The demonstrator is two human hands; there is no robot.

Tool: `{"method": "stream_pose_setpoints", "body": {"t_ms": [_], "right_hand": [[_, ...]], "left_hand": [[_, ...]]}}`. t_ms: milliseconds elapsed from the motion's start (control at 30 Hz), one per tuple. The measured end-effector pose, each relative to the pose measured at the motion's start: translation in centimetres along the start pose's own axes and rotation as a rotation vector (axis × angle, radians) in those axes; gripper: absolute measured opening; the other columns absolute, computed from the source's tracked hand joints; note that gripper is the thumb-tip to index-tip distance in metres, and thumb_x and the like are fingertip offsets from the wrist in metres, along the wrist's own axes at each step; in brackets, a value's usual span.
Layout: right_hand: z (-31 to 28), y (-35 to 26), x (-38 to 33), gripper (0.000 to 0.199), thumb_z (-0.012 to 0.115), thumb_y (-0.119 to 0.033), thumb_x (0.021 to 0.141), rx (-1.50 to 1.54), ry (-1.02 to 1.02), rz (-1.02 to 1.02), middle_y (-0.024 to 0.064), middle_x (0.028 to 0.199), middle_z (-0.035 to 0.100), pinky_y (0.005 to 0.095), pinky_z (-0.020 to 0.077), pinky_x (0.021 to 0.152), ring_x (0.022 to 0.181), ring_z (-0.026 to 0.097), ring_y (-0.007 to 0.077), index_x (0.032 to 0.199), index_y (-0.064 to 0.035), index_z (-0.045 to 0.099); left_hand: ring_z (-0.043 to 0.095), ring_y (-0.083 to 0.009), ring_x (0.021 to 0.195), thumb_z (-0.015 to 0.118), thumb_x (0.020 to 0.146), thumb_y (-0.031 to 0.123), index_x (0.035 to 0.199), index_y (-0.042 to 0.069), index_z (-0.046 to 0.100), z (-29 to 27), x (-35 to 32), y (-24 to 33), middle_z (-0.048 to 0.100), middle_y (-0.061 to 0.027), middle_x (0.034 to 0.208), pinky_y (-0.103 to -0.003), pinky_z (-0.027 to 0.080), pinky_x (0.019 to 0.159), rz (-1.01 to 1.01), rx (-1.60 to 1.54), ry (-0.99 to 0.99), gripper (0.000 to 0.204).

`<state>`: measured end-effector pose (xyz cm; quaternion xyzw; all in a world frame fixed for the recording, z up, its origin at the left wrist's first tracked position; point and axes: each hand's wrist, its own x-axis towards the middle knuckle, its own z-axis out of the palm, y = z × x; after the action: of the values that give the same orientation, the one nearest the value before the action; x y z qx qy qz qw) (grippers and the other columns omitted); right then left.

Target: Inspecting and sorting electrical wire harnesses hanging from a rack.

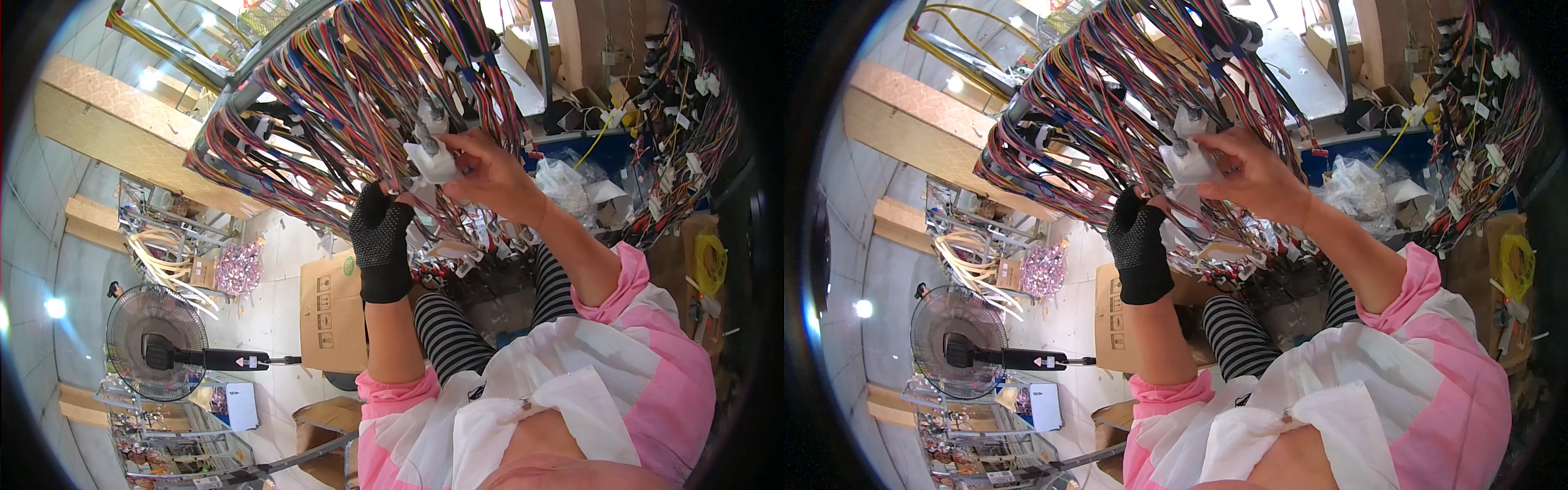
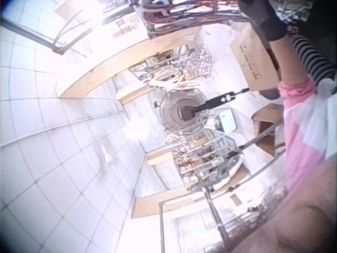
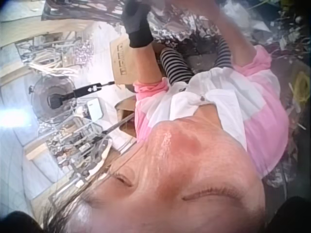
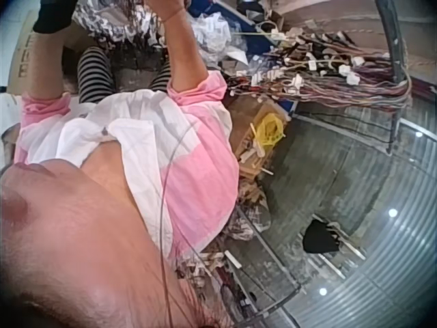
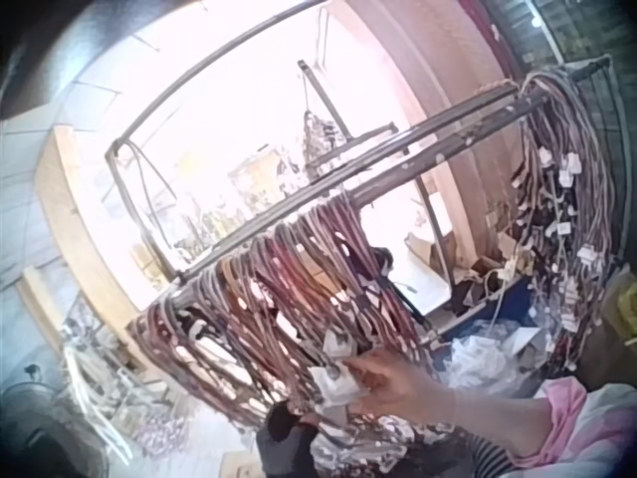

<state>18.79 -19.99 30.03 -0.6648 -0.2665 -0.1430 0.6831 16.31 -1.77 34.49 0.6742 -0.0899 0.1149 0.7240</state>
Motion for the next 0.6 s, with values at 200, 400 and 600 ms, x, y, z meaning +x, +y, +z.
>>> {"method": "stream_pose_setpoints", "body": {"t_ms": [200, 400, 600], "right_hand": [[-0.2, 0.1, 0.0, 0.059, 0.07, -0.009, 0.078, 0.215, -0.02, 0.009, 0.007, 0.113, 0.044, 0.0266, 0.0472, 0.083, 0.101, 0.053, 0.0151, 0.13, -0.0006, 0.043], [-0.2, -1.0, 0.0, 0.062, 0.069, -0.007, 0.079, 0.301, -0.084, 0.049, 0.0053, 0.115, 0.049, 0.0279, 0.0435, 0.09, 0.103, 0.052, 0.0132, 0.133, 0.0015, 0.039], [-0.2, -1.7, 0.1, 0.062, 0.069, -0.007, 0.079, 0.362, -0.106, 0.097, 0.0042, 0.116, 0.049, 0.0281, 0.0415, 0.092, 0.106, 0.051, 0.0134, 0.133, 0.0005, 0.039]], "left_hand": [[0.054, -0.0115, 0.07, 0.059, 0.082, 0.006, 0.095, 0.002, 0.054, -0.9, 0.4, -0.6, 0.057, -0.0044, 0.077, -0.023, 0.043, 0.065, -0.027, -0.058, -0.091, 0.014], [0.055, -0.012, 0.074, 0.059, 0.083, 0.008, 0.107, -0.002, 0.05, -0.3, 1.0, -0.3, 0.057, -0.0051, 0.082, -0.024, 0.045, 0.07, -0.07, -0.025, -0.076, 0.027], [0.058, -0.0118, 0.078, 0.056, 0.086, 0.015, 0.113, 0.002, 0.051, 0.7, 0.6, 0.4, 0.062, -0.0058, 0.084, -0.025, 0.044, 0.07, -0.004, 0.094, -0.012, 0.031]]}}
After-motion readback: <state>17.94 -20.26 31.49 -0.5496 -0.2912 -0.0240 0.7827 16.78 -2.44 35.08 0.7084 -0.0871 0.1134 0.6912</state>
